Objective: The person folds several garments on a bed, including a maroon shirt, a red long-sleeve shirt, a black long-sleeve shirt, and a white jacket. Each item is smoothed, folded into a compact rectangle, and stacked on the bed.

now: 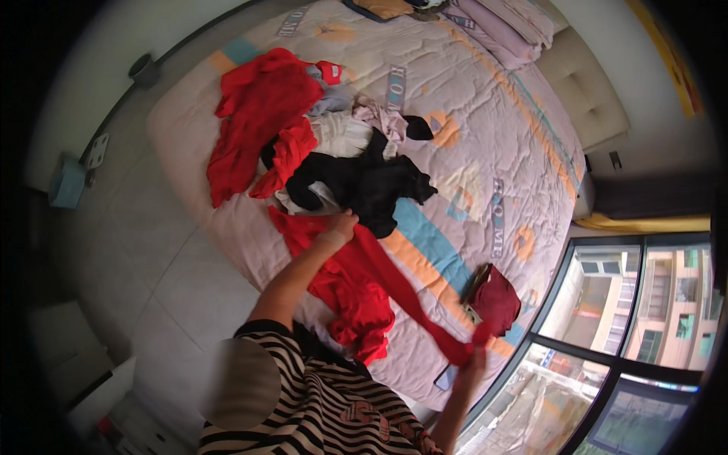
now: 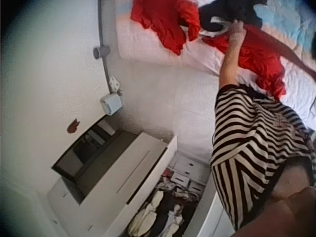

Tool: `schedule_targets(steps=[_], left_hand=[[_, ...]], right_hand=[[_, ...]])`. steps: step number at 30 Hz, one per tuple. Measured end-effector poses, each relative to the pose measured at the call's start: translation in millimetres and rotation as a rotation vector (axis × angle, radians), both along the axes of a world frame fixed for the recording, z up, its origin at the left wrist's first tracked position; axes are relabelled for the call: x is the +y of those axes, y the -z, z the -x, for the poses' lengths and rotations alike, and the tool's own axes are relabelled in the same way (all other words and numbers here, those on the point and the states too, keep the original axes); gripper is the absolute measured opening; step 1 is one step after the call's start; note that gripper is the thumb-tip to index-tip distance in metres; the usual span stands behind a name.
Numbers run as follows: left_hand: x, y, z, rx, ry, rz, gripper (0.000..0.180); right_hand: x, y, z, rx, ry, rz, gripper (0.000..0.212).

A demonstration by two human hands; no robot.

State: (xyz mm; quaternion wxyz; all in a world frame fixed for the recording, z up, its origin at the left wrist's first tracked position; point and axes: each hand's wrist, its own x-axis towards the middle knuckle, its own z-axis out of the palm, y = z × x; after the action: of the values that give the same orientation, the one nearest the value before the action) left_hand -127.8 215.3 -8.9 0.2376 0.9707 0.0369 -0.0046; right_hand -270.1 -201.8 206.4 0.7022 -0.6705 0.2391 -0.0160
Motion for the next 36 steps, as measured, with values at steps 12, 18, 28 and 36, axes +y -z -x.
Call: schedule_targets(steps=[12, 18, 28, 36], left_hand=[[-6, -395, -97, -0.674, 0.289, 0.190, 0.015], [-39, -541, -114, -0.687, 0.282, 0.410, 0.012], [-68, -615, -66, -0.975, 0.541, 0.483, 0.009], [-56, -665, -6, -1.109, 0.729, 0.495, 0.026]], right_hand=[[-160, -305, -159, -0.826, 0.215, 1.778, 0.041], [-219, -413, -151, -0.878, 0.472, 1.796, 0.054], [-297, -445, -89, -1.151, 0.370, 1.067, 0.050], [-338, -500, -101, -1.146, 0.221, 1.837, 0.032]])
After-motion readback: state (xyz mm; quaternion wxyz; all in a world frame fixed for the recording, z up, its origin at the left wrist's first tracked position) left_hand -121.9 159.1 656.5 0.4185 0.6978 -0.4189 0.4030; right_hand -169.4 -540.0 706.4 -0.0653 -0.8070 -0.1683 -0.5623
